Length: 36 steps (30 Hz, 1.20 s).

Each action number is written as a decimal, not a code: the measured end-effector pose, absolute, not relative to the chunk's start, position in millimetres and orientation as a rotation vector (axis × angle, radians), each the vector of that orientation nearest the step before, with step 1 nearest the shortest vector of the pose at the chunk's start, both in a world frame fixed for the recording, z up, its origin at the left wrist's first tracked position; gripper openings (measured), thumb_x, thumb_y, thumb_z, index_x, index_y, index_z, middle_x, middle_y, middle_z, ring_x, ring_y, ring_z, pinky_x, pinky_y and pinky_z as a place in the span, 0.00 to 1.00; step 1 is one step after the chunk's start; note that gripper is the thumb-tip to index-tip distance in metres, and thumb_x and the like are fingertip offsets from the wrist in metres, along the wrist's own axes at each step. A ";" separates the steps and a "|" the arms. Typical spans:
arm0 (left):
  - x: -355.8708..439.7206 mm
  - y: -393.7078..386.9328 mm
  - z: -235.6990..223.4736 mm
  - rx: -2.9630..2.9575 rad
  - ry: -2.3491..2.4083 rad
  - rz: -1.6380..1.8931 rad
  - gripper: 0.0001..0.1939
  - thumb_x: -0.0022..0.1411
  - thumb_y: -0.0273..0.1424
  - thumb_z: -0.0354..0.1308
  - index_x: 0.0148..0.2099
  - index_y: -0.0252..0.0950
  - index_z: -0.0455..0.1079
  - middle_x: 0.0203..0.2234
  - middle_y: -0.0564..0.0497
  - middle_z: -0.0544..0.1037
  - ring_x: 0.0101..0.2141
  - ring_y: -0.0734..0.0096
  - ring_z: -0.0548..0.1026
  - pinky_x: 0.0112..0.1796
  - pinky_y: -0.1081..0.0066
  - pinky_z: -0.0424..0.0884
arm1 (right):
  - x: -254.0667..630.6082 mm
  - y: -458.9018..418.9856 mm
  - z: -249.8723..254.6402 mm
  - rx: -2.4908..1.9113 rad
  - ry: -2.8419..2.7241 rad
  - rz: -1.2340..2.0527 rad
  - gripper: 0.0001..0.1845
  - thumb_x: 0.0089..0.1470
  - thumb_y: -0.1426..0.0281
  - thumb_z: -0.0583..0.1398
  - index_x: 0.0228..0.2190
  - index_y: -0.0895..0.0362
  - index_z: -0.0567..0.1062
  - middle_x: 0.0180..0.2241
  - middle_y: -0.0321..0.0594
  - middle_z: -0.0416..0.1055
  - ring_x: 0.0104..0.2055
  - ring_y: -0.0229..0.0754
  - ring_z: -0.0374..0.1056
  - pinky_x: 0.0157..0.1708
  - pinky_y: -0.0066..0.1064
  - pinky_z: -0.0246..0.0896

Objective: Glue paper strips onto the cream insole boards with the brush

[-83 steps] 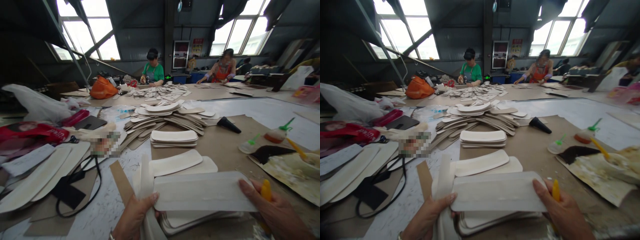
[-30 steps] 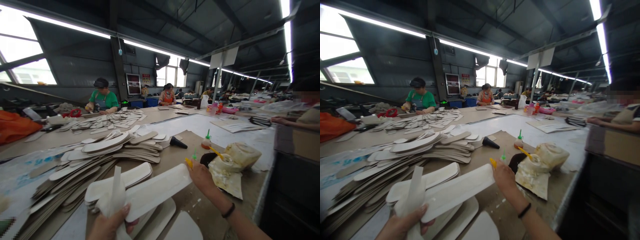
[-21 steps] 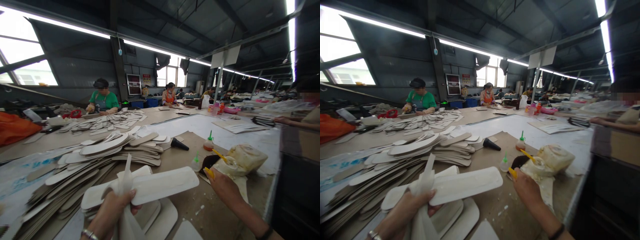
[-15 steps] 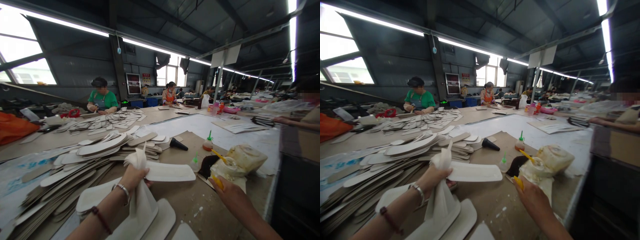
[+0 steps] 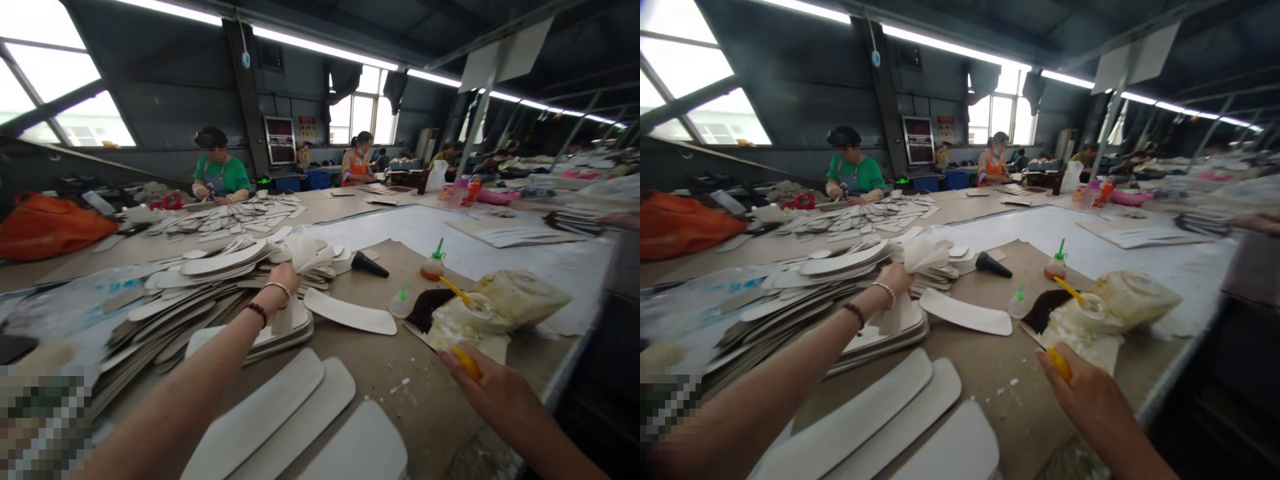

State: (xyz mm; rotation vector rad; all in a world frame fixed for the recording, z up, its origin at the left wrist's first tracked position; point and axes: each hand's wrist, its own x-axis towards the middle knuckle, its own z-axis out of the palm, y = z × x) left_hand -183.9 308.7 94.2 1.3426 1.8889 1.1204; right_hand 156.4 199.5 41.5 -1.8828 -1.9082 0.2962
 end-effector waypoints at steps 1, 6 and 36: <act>-187.0 299.5 98.3 1.279 1.889 1.102 0.11 0.59 0.34 0.56 0.41 0.31 0.68 0.34 0.50 0.73 0.32 0.71 0.73 0.32 0.68 0.72 | 154.9 198.8 46.1 -1.839 -1.918 0.335 0.23 0.49 0.46 0.47 0.21 0.50 0.66 0.15 0.34 0.66 0.20 0.44 0.66 0.22 0.33 0.60; -214.8 222.0 121.7 0.957 1.724 1.249 0.10 0.61 0.34 0.54 0.31 0.32 0.66 0.17 0.61 0.64 0.15 0.83 0.60 0.17 0.78 0.61 | 132.1 192.8 79.5 -1.512 -1.831 0.493 0.34 0.46 0.38 0.42 0.27 0.52 0.70 0.25 0.43 0.72 0.29 0.47 0.70 0.28 0.35 0.65; -184.9 -40.8 -10.3 0.254 1.605 1.115 0.16 0.38 0.41 0.65 0.20 0.32 0.67 0.06 0.54 0.66 0.10 0.74 0.64 0.14 0.75 0.59 | -19.1 56.4 38.9 -1.275 -1.900 1.488 0.13 0.46 0.58 0.59 0.24 0.54 0.68 0.17 0.31 0.68 0.22 0.39 0.66 0.25 0.28 0.62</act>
